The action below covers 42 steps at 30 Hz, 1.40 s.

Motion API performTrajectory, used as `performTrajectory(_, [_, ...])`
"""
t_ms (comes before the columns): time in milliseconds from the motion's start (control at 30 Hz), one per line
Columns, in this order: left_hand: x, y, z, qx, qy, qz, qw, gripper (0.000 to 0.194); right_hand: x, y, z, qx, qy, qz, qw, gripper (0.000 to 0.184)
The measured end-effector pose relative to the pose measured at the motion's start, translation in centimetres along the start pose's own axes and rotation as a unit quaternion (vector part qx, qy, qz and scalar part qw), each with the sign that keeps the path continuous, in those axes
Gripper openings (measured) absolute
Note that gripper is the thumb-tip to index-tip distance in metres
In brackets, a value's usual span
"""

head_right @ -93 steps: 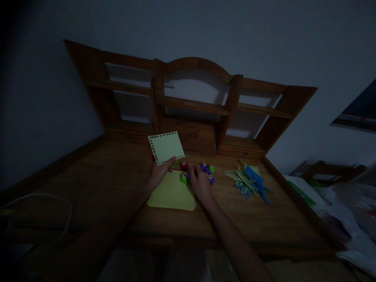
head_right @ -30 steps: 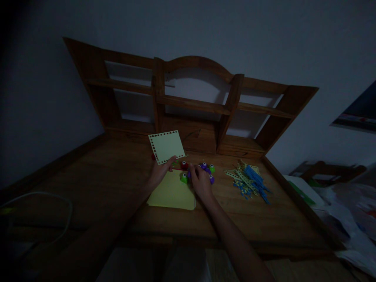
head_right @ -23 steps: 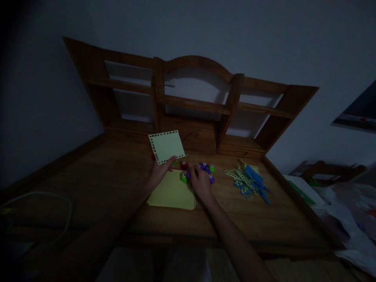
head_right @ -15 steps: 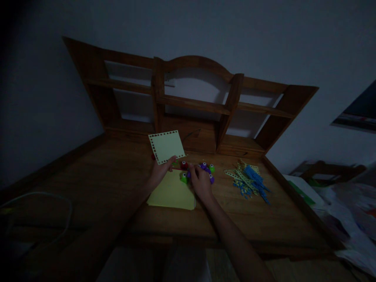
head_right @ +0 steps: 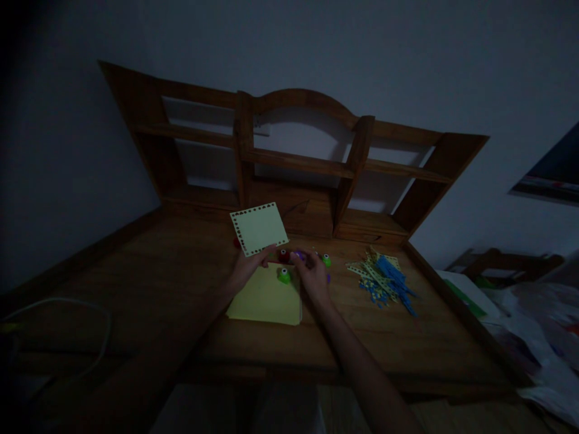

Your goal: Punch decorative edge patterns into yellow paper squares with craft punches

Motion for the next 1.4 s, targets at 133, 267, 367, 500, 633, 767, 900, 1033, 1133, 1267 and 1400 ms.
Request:
performTrajectory(133, [-0.3, 0.8, 0.7, -0.019, -0.047, -0.022, 0.998, 0.029, 0.5, 0.6, 0.4, 0.107, -0.071, 0.054, 0.990, 0.044])
performTrajectory(267, [-0.4, 1.0, 1.1, -0.043, -0.087, -0.022, 0.995, 0.032, 0.5, 0.9, 0.6, 0.154, -0.086, 0.073, 0.982, 0.046])
performTrajectory(367, [-0.5, 0.7, 1.3, -0.047, -0.129, -0.016, 0.990, 0.034, 0.4, 0.8, 0.6, 0.174, -0.084, 0.073, 0.978, 0.043])
performTrajectory(500, [-0.5, 0.6, 1.3, -0.036, -0.125, -0.009, 0.991, 0.034, 0.4, 0.5, 0.5, 0.192, -0.070, 0.068, 0.977, 0.040])
performTrajectory(633, [-0.5, 0.5, 1.2, -0.035, -0.120, -0.009, 0.992, 0.032, 0.7, 0.6, 0.2, 0.215, -0.066, 0.088, 0.970, 0.035])
performTrajectory(767, [-0.5, 0.0, 1.2, -0.028, -0.156, -0.008, 0.987, 0.027, 1.1, 0.7, -0.4, 0.218, -0.061, 0.107, 0.968, 0.027])
performTrajectory(900, [-0.5, 0.3, 1.0, -0.013, -0.186, 0.017, 0.982, 0.026, 1.2, 0.5, -0.6, 0.237, -0.090, 0.127, 0.959, 0.023])
performTrajectory(1033, [-0.7, 1.1, 0.7, 0.012, -0.193, 0.015, 0.981, 0.031, 0.8, 0.3, -0.5, 0.299, -0.138, 0.186, 0.926, 0.021])
performTrajectory(1133, [-0.7, 1.4, 0.7, 0.012, -0.187, 0.020, 0.982, 0.030, 0.5, 0.0, -0.2, 0.321, -0.197, 0.197, 0.905, 0.021])
performTrajectory(1267, [-0.5, 1.4, 0.9, 0.000, -0.183, 0.031, 0.983, 0.029, 0.6, -0.1, -0.2, 0.320, -0.205, 0.176, 0.908, 0.020])
performTrajectory(1400, [-0.4, 0.9, 1.3, 0.019, -0.202, 0.044, 0.978, 0.031, 0.7, -0.1, -0.5, 0.323, -0.179, 0.153, 0.917, 0.021])
Point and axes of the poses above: each hand's wrist, its own x-axis towards the middle knuckle, its own z-axis out of the palm, y = z × x, the point moved 3 cm from there along x, towards the middle knuckle, and after that the axes turned 15 degrees about z, right-handed, at the moved point
